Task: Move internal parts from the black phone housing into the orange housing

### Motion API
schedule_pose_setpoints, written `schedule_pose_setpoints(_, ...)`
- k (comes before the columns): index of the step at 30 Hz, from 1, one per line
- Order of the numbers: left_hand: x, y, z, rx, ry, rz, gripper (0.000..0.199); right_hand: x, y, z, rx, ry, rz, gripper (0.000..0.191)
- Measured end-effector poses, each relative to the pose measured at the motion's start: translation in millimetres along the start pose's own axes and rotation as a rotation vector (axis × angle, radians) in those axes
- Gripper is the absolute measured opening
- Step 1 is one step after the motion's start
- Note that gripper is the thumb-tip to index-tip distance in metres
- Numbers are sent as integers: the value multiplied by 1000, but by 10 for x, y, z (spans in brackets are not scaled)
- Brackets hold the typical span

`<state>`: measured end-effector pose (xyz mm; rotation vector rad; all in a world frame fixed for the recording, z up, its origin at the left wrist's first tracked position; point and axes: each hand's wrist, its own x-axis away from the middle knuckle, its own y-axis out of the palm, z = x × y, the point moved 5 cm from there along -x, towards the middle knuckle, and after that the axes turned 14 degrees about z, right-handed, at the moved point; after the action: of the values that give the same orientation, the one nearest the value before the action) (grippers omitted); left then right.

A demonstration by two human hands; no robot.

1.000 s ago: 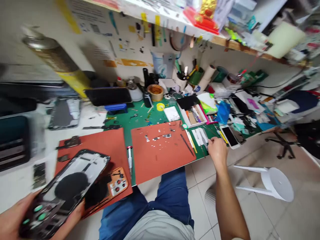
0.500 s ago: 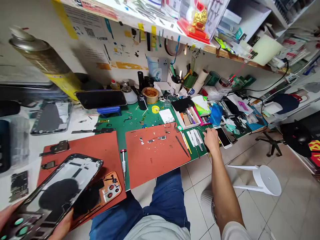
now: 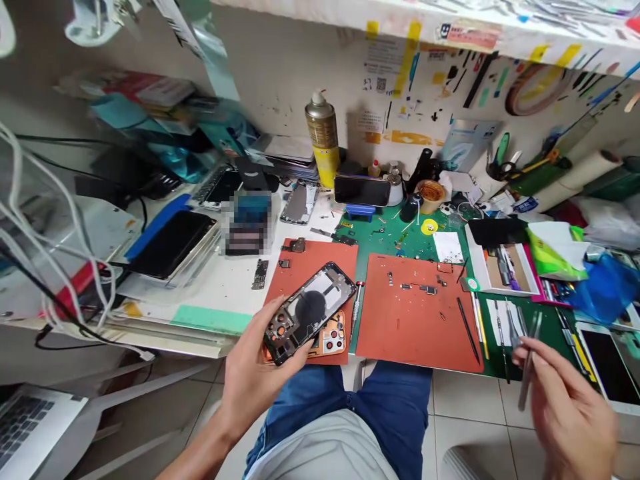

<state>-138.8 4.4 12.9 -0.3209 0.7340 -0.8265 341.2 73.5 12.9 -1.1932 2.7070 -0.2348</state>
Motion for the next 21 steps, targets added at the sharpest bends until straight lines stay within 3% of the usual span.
schedule_pose_setpoints(3, 53, 100, -73, 250, -433, -135, 69, 442, 279, -79, -205, 169, -35, 41)
schedule_pose_setpoints(5, 48, 150, -54, 376, -594, -201, 70, 683, 499, -265, -355, 131, -102, 38)
schedule_pose_setpoints(7, 14, 181, -6, 439, -671, -260, 71, 891, 685, -474, -443, 63, -184, 25)
schedule_pose_setpoints(11, -25, 255, 116, 504, -751, -371, 71, 1249, 896, -792, -478, -109, -303, 25)
schedule_pose_setpoints(15, 29, 365, 211, 528, -774, -414, 72, 1541, 981, -886, -424, -238, -305, 18)
schedule_pose_setpoints(21, 85, 453, 270, 405, -639, -396, 78, 1671, 1115, -962, -275, -475, -313, 29)
